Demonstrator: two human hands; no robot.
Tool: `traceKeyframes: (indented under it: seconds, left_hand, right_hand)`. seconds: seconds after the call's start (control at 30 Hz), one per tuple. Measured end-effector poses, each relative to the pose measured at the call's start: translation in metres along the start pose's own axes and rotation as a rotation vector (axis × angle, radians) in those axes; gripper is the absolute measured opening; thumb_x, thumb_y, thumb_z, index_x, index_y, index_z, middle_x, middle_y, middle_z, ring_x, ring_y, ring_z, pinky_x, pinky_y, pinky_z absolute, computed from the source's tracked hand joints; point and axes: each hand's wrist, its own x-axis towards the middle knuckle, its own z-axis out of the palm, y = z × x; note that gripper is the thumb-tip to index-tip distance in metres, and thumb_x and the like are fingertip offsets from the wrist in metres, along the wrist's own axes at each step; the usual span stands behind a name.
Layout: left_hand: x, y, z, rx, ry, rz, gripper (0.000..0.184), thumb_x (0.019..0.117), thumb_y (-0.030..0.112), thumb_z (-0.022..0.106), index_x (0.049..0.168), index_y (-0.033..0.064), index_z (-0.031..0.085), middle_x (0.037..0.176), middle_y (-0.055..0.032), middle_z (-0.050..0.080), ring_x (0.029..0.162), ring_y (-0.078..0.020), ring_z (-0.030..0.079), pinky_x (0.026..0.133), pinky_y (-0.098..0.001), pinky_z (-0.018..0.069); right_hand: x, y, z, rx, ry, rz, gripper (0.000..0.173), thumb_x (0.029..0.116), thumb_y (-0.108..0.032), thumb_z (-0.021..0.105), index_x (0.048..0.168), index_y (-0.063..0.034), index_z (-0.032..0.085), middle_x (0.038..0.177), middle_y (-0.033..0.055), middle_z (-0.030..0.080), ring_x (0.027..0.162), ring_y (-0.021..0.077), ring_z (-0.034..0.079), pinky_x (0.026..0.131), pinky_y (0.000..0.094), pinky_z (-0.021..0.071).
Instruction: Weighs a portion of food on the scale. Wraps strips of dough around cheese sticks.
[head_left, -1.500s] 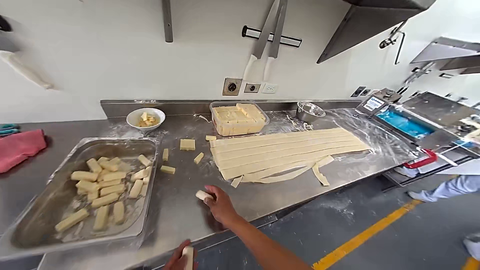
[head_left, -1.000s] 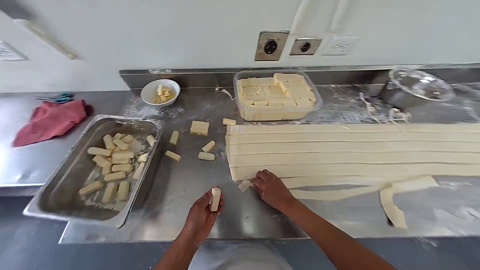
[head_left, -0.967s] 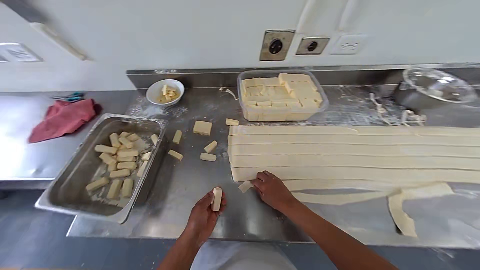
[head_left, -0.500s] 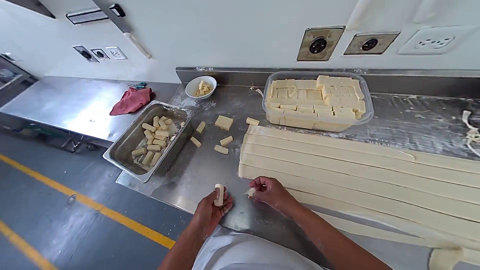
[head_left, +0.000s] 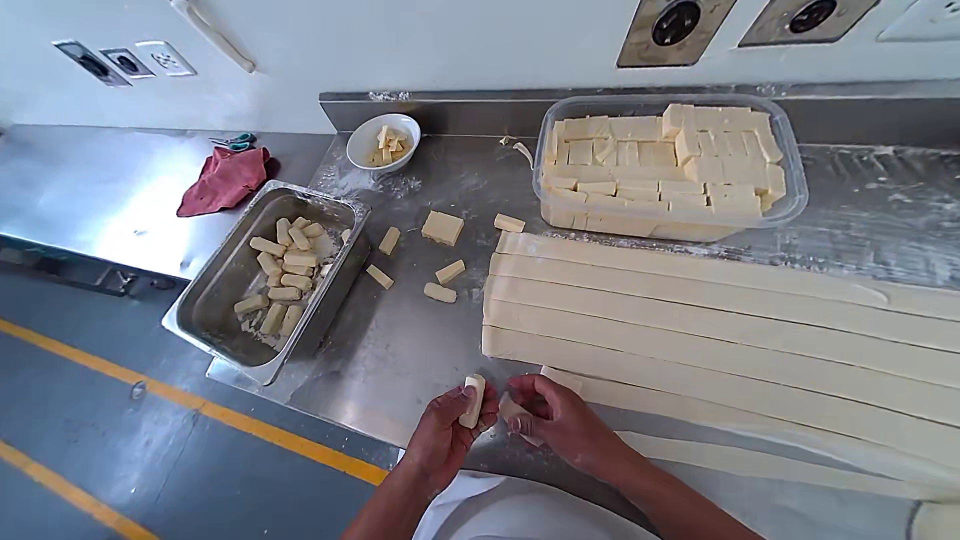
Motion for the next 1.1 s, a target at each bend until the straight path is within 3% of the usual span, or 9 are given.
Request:
traceKeyframes:
  seconds: [0.1,0.17,0.27,0.4,0.63,0.83,1.1]
  left_hand:
    - [0.001,-0.002,-0.004,0.052,0.034,0.005,0.03,0.1098,0.008,0.031,0.116,-0.0042,0.057,0.1,-0.009,0.07,0.087,-0.0143,0.07,0.083,-0.0279,0.0594]
    - [-0.001,-0.003,-0.006,0.093,0.092,0.004,0.031,0.1107,0.011,0.031,0.12,-0.0028,0.056,0.097,-0.0067,0.068,0.081,-0.0123,0.069,0.077,-0.0261,0.059]
    - [-0.007,-0.003,-0.007,0.132,0.092,0.018,0.029,0.1095,0.01,0.034,0.121,-0.0023,0.058,0.093,-0.0049,0.068,0.076,-0.0103,0.067,0.073,-0.0243,0.0585]
    - [-0.009,-0.009,-0.006,0.109,0.047,0.03,0.024,0.1081,0.005,0.038,0.118,-0.0048,0.057,0.093,-0.0079,0.071,0.083,-0.0149,0.072,0.081,-0.0294,0.0612]
    - [-0.006,-0.022,-0.003,0.08,0.057,0.036,0.032,0.1098,0.01,0.031,0.119,-0.0059,0.057,0.109,-0.0128,0.071,0.099,-0.0185,0.071,0.093,-0.0331,0.0579]
    - [-0.003,-0.026,0.0,-0.007,0.042,-0.041,0.036,0.1121,0.014,0.026,0.125,-0.0047,0.053,0.111,-0.0157,0.07,0.098,-0.0234,0.073,0.09,-0.0361,0.0606]
    - [0.001,-0.032,0.005,0.009,0.182,0.019,0.026,0.1094,0.006,0.036,0.123,-0.0059,0.054,0.101,-0.0134,0.072,0.088,-0.0204,0.074,0.084,-0.0338,0.0623]
  right_hand:
    - [0.012,-0.002,0.003,-0.006,0.001,0.037,0.03,0.098,-0.013,0.066,0.124,0.0008,0.063,0.105,0.0072,0.067,0.087,0.0096,0.067,0.078,0.0257,0.0576]
    - [0.014,-0.005,0.004,-0.038,0.012,0.029,0.026,0.0969,-0.009,0.065,0.121,0.0004,0.065,0.105,0.0066,0.068,0.09,0.0077,0.065,0.082,0.0234,0.0547]
    - [0.015,-0.006,0.002,-0.03,0.013,0.021,0.028,0.0942,-0.006,0.065,0.122,0.0004,0.063,0.102,0.0054,0.066,0.088,0.0076,0.064,0.081,0.0236,0.0542]
    - [0.015,-0.001,0.002,0.013,0.014,0.009,0.028,0.0933,-0.005,0.064,0.121,-0.0003,0.062,0.097,0.0027,0.064,0.083,0.0054,0.061,0.077,0.0217,0.0523]
    - [0.015,-0.003,0.004,-0.038,0.023,-0.021,0.032,0.0953,-0.006,0.064,0.127,-0.0004,0.061,0.104,0.0062,0.066,0.089,0.0088,0.064,0.083,0.024,0.0542]
    - [0.017,-0.004,0.004,-0.109,-0.002,-0.057,0.038,0.0965,-0.004,0.061,0.134,-0.0028,0.057,0.105,0.0072,0.065,0.088,0.0106,0.065,0.082,0.0266,0.0546]
    - [0.02,-0.007,0.003,-0.243,-0.022,-0.095,0.045,0.0972,-0.001,0.06,0.141,-0.0006,0.051,0.11,0.0128,0.064,0.095,0.0173,0.065,0.088,0.0306,0.0541]
